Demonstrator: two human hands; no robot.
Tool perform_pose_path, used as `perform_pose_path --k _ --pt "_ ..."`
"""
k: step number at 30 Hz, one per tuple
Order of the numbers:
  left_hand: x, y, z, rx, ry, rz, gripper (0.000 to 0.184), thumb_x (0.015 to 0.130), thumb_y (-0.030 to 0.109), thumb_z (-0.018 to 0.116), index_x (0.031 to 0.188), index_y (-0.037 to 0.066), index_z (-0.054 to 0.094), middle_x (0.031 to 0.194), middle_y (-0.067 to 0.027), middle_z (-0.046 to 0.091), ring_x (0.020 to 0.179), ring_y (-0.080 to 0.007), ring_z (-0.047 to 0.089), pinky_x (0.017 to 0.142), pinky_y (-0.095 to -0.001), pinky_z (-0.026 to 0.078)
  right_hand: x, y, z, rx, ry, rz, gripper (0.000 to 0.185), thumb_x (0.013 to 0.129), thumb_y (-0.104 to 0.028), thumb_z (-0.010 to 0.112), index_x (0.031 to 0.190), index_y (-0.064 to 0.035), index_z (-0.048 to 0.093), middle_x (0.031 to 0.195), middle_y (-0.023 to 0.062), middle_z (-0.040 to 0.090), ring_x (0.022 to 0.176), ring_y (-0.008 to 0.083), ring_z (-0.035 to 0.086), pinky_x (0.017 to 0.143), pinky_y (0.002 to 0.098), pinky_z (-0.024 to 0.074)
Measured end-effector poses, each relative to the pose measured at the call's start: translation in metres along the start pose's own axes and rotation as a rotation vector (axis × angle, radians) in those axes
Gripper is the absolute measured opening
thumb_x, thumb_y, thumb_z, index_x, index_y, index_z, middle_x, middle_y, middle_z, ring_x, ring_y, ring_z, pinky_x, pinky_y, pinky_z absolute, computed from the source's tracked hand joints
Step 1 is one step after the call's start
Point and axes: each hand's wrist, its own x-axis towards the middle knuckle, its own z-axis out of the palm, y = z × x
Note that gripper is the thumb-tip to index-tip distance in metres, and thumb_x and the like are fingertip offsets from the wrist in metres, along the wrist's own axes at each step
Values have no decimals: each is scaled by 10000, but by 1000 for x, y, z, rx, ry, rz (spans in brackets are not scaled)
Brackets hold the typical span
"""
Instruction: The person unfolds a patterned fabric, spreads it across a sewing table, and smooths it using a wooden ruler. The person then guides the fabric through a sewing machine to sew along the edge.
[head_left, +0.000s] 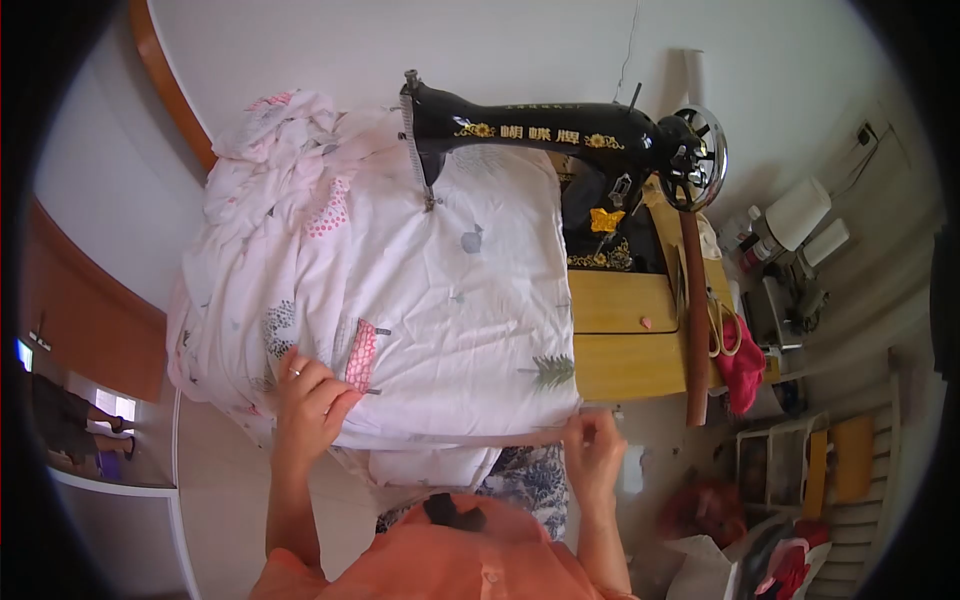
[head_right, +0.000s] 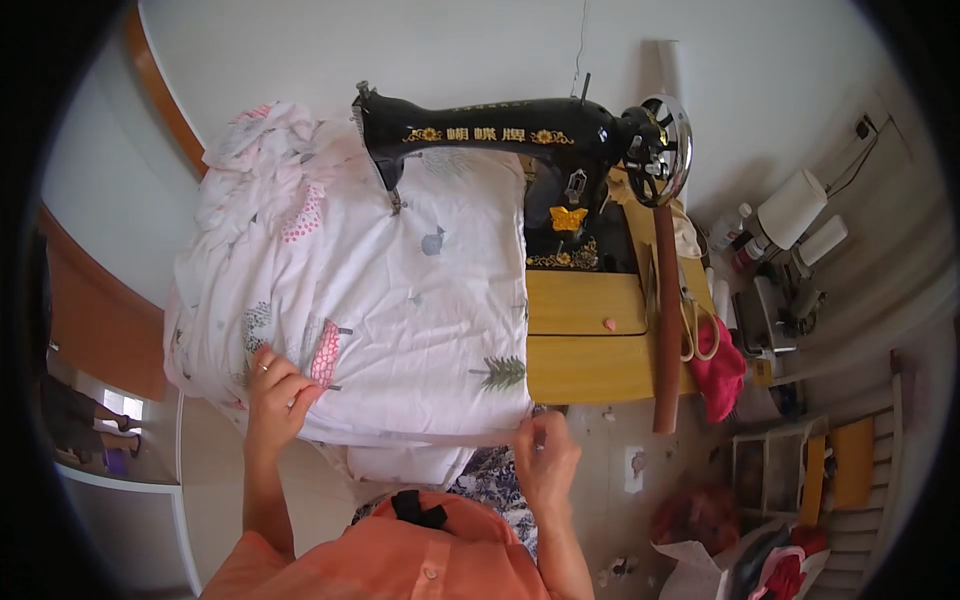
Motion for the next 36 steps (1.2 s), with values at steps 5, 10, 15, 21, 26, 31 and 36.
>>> perform_pose_path --k 5,10,15,21,26,31,36 --pt "52 70 25 -432 79 124 225 640 4 743 834 29 632 833 -83 540 774 -252 554 705 -350 483 10 -15 -8 22 -44 -93 102 794 -8 615 764 0 517 779 144 615 663 249 624 591 306 487" --pt "70 134 85 -750 -39 290 257 675 59 752 895 35 621 963 -76 573 822 -245 587 666 -330 504 5 -2 0 463 -58 10 93 812 5 582 755 11 510 1050 160 636 818 159 613 697 269 489" --pt "52 139 112 -686 -32 145 328 642 135 795 900 54 611 876 -46 612 769 -238 599 654 -324 504 10 -1 -5 912 -176 228 82 841 -11 557 763 -12 532 1177 180 588 908 143 578 782 264 471" --pt "51 148 114 -508 21 179 378 564 150 817 862 65 599 823 -43 604 749 -233 597 632 -328 489 20 -12 -9 913 -228 325 26 892 -19 543 905 -2 531 963 93 619 774 88 573 716 214 470" --pt "48 149 123 -486 65 182 287 594 72 770 820 69 593 762 -41 579 712 -239 588 641 -343 481 40 -16 -12 604 -315 202 103 904 -37 538 982 19 498 821 58 604 696 81 573 615 214 471" --pt "50 148 123 -567 137 133 212 652 35 743 783 65 579 726 -44 587 682 -247 592 638 -353 481 71 -35 -23 234 -427 62 163 862 -41 584 977 28 491 753 69 609 645 93 571 543 235 453" --pt "47 146 126 -694 128 89 182 690 39 731 780 71 576 754 -47 617 685 -250 598 643 -353 483 105 -35 -19 241 -516 130 185 837 -63 621 954 7 495 756 41 601 663 69 545 562 219 427"
